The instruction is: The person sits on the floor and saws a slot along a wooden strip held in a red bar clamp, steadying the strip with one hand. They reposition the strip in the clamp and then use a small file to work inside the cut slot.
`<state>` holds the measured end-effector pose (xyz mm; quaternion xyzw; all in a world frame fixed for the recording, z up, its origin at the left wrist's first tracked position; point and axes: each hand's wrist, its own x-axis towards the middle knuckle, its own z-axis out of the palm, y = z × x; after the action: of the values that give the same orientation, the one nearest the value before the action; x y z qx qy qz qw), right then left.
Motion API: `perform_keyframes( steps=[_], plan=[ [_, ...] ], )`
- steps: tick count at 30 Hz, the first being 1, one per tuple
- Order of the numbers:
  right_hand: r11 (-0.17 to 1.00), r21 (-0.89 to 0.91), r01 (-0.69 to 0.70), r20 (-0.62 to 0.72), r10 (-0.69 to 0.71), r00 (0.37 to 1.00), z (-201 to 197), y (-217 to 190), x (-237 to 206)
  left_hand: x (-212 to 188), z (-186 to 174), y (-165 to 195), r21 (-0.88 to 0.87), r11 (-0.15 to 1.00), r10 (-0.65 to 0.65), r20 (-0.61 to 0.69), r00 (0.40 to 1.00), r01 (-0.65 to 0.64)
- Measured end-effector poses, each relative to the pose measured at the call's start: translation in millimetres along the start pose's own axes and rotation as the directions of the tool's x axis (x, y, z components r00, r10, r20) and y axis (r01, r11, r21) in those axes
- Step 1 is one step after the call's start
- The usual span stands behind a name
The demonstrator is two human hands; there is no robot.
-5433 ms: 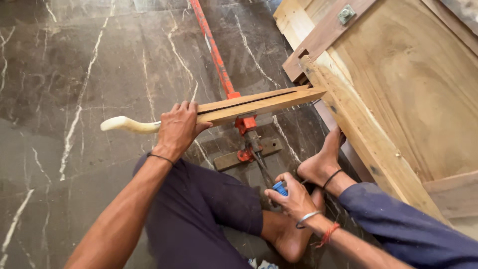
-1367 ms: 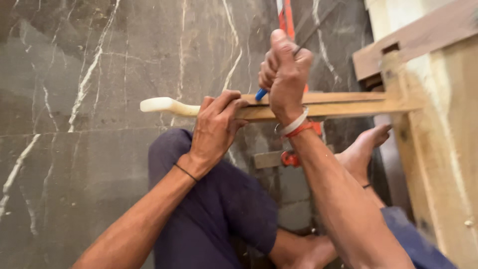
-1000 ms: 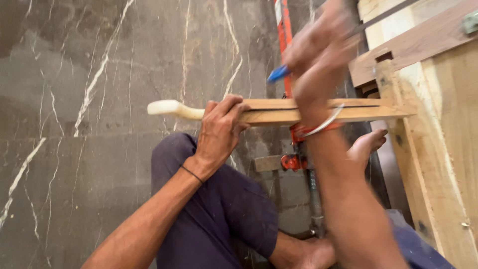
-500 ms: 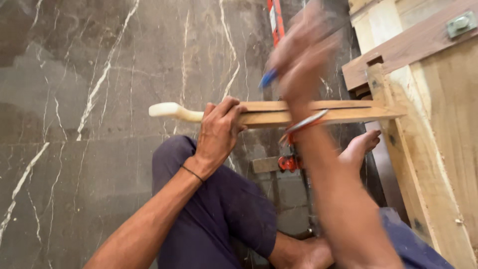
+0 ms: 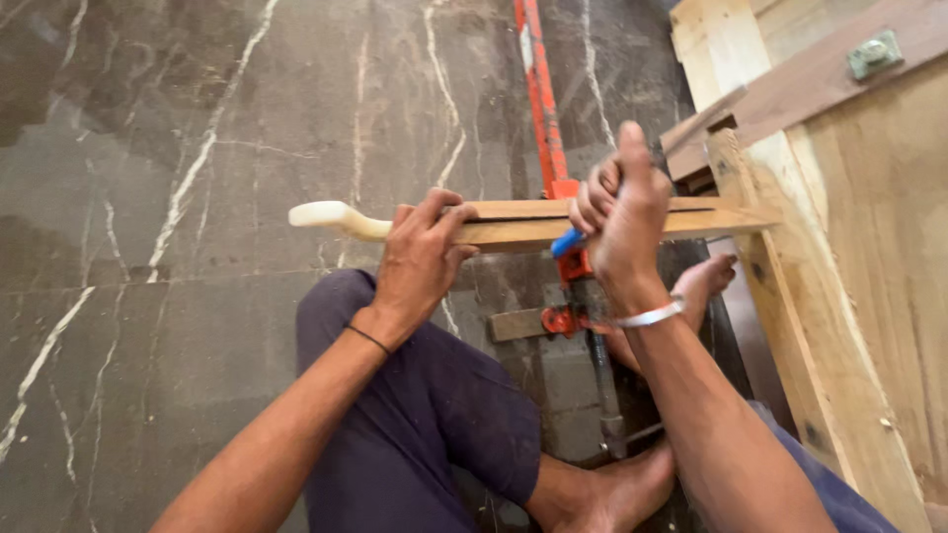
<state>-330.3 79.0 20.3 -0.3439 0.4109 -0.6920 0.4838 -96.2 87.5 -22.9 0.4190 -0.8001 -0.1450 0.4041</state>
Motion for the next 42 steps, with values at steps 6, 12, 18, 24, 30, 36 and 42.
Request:
perform_keyframes(
  steps=[6,12,18,24,30,36,42],
  plan=[
    [0.931,-0.130,-0.342,-0.090,0.332,0.939,-45,-11,-75,-1,0,-5,0.040,0.999,-0.001,0.040,0.999,-0.001],
    [0.680,-0.581,-0.446,-0.022,0.535,0.844,-47,24,-153,3,5,-8,0.041,0.998,0.038,0.065,0.997,-0.041],
    [0.290,-0.956,0.043,0.133,0.298,0.945,-38,56,-176,25,10,0,0.023,0.998,0.050,0.091,0.995,-0.052],
    [0.359,-0.906,0.225,0.257,0.045,0.965,-55,8,-181,45,17,6,0.020,1.000,-0.001,0.245,0.969,-0.004],
    [0.231,-0.972,0.052,0.056,0.013,0.998,-125,-52,-195,68,13,0,0.157,0.987,-0.102,0.503,0.858,0.026],
    [-0.001,-0.953,0.302,0.299,0.138,0.944,-166,-50,-226,79,17,3,0.292,0.956,-0.180,0.664,0.726,-0.030],
    [0.084,-0.961,0.263,0.274,0.409,0.870,-190,-48,-207,83,70,14,0.151,0.941,0.156,0.601,0.784,-0.303]
  ],
)
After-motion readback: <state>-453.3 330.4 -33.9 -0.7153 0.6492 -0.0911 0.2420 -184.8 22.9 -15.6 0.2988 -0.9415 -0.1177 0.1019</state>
